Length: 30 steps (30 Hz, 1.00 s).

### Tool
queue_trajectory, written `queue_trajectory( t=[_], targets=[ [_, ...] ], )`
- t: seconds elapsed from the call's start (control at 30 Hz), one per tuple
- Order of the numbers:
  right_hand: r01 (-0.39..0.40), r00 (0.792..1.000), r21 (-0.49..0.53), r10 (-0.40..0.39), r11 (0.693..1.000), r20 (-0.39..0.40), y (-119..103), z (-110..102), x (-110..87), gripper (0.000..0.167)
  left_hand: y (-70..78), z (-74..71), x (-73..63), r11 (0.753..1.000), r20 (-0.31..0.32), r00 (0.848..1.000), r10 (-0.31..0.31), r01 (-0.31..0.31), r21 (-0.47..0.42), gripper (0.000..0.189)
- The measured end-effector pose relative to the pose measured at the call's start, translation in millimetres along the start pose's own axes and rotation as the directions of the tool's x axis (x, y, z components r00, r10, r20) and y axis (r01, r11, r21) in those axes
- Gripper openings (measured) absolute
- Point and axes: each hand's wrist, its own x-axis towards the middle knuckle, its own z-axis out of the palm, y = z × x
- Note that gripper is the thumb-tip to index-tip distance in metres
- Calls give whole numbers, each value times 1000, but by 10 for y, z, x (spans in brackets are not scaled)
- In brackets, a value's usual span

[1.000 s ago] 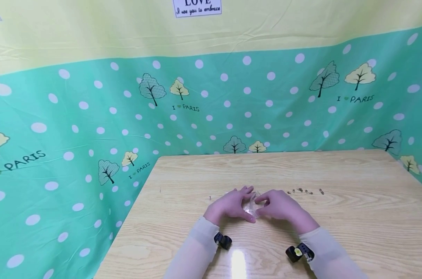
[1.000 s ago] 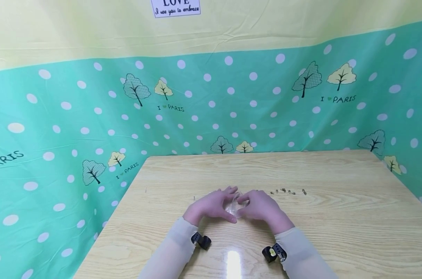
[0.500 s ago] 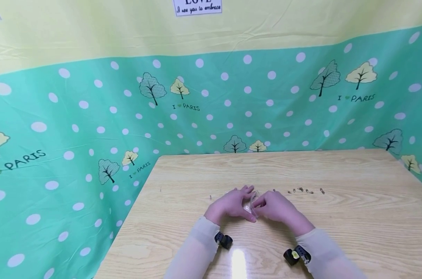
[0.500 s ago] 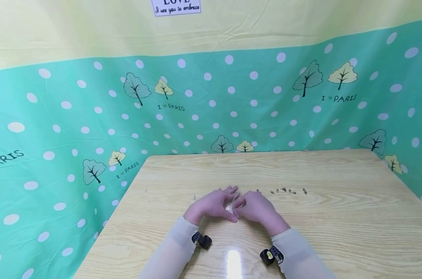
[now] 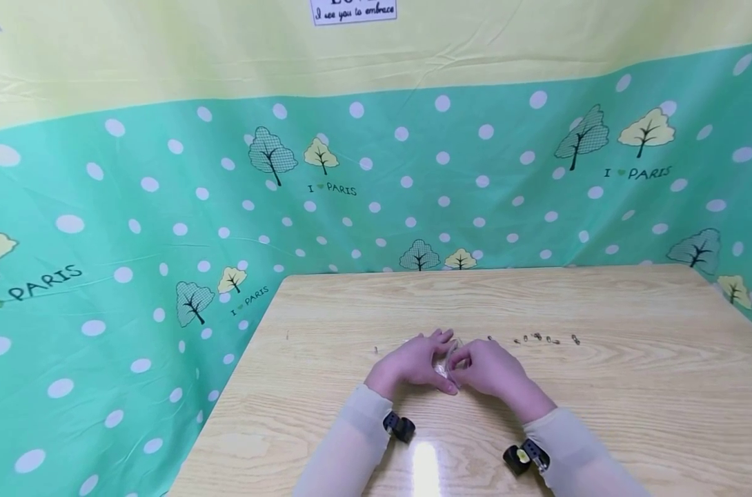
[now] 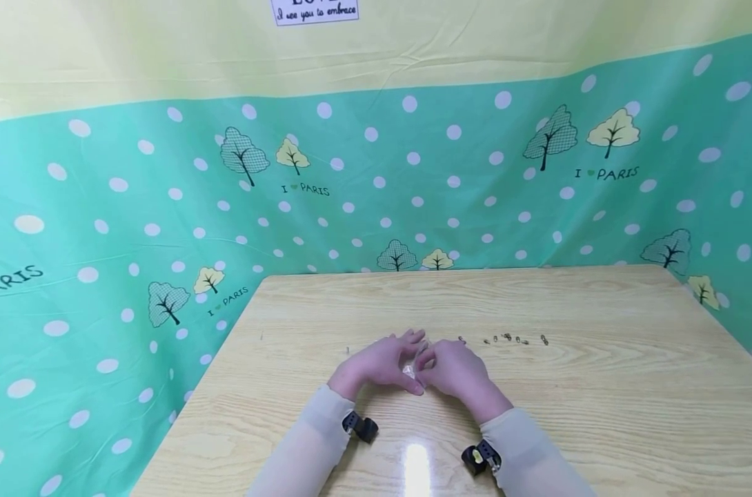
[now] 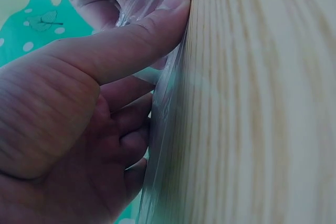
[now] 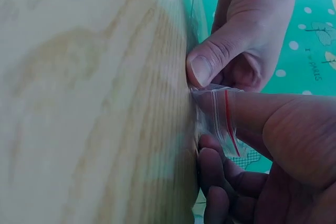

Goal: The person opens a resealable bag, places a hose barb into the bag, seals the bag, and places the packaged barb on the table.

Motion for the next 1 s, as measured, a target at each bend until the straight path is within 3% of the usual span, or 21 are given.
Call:
queue_trajectory(
  t=[0.37, 0.77, 1.0],
  targets=[
    [-21, 1000, 38, 21, 999, 0, 18, 12, 13, 11, 0, -11, -11, 1000, 5, 1000, 0, 0, 11, 99],
    [16, 998, -36, -18, 999, -54, -10, 32, -6, 10, -5, -10, 12, 1000, 8, 1000, 9, -9, 12, 98],
    [6, 1000, 66, -7, 998, 19, 34, -58, -16, 13, -23, 10, 16, 1000, 8, 1000, -2, 2, 16, 98]
  ],
)
